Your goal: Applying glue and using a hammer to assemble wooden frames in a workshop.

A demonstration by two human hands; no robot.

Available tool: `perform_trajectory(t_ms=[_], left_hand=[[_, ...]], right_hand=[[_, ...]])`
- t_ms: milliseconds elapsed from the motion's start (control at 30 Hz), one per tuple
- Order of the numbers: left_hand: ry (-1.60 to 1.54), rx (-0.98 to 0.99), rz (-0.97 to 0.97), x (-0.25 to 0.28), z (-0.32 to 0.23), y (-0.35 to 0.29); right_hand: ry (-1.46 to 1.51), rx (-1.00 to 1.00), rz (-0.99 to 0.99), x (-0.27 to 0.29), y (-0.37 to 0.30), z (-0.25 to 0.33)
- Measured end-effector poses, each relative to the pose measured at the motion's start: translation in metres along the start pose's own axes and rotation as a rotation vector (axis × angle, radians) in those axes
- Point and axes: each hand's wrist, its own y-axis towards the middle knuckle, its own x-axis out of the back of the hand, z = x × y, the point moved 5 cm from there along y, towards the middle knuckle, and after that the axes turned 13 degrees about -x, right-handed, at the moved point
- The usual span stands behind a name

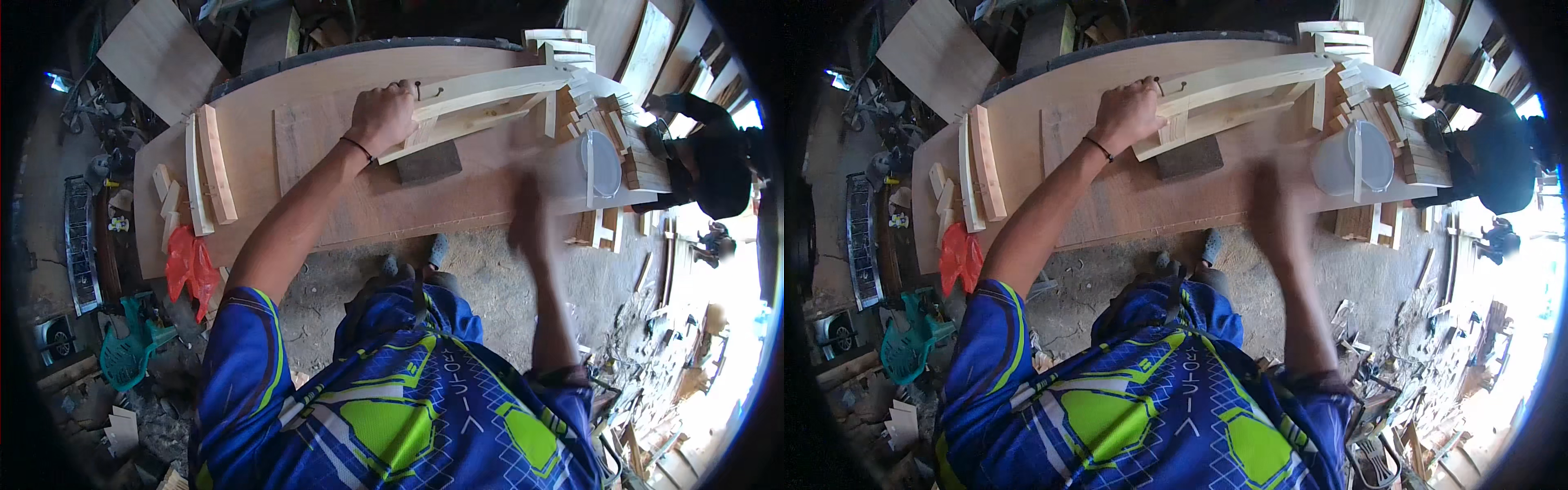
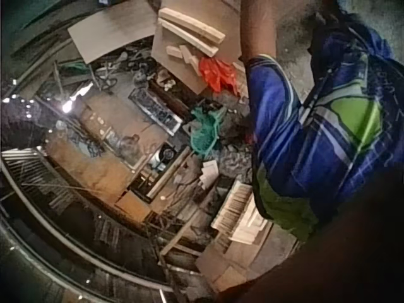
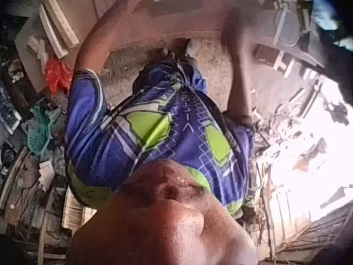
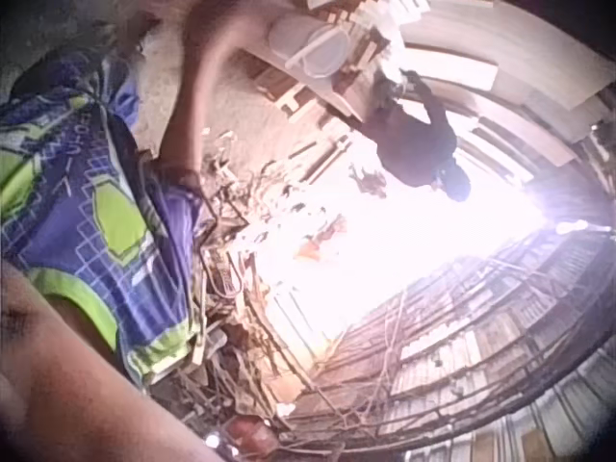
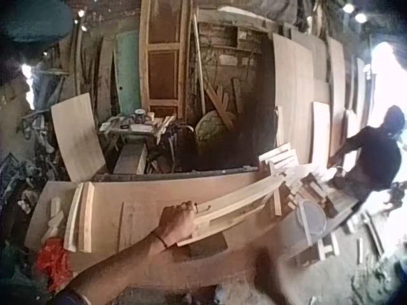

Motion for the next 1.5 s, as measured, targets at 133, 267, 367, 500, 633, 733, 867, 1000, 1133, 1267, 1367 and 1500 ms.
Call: perform_trajectory(t_ms=[133, 267, 367, 500, 633, 733, 867, 1000, 1133, 1267, 1367, 1500], left_hand=[[0.017, -0.051, 0.020, -0.029, -0.006, 0.005], [-0.104, -0.028, 0.094, -0.014, -0.010, 0.007], [-0.095, -0.027, 0.078, -0.016, -0.011, 0.000], [-0.101, -0.038, 0.074, -0.014, -0.011, 0.008], [-0.083, 0.016, 0.113, -0.027, -0.004, 0.007], [-0.064, -0.010, 0.049, -0.018, -0.008, 0.001], [-0.041, -0.068, 0.014, -0.023, -0.001, -0.004], [-0.076, -0.065, 0.004, -0.026, -0.007, 0.004], [-0.068, -0.049, -0.018, -0.019, -0.007, 0.002], [-0.109, -0.027, 0.028, -0.017, -0.006, 0.006], [-0.141, 0.009, 0.088, -0.015, -0.007, 0.003], [-0.148, 0.011, 0.069, -0.019, 0.000, 0.009]], right_hand=[[0.257, -0.157, 0.096, 0.047, -0.038, 0.040], [0.429, -0.181, -0.133, 0.076, -0.037, 0.026], [0.928, -0.196, -0.185, 0.112, -0.015, 0.047], [0.515, 0.258, -0.358, 0.116, 0.022, 0.055], [0.313, 0.082, 0.142, 0.031, 0.028, 0.037], [0.056, 0.140, 0.300, 0.062, 0.024, 0.034], [0.206, 0.242, 0.281, 0.086, 0.073, 0.002], [-0.031, 0.752, 0.305, 0.071, 0.101, -0.022], [-0.565, 1.204, 0.371, 0.002, 0.095, 0.003], [-0.745, 1.249, 0.300, -0.046, 0.138, 0.020], [-0.618, 0.884, 0.038, -0.038, 0.155, 0.019], [-0.552, 0.910, 0.320, -0.050, 0.114, -0.001]])
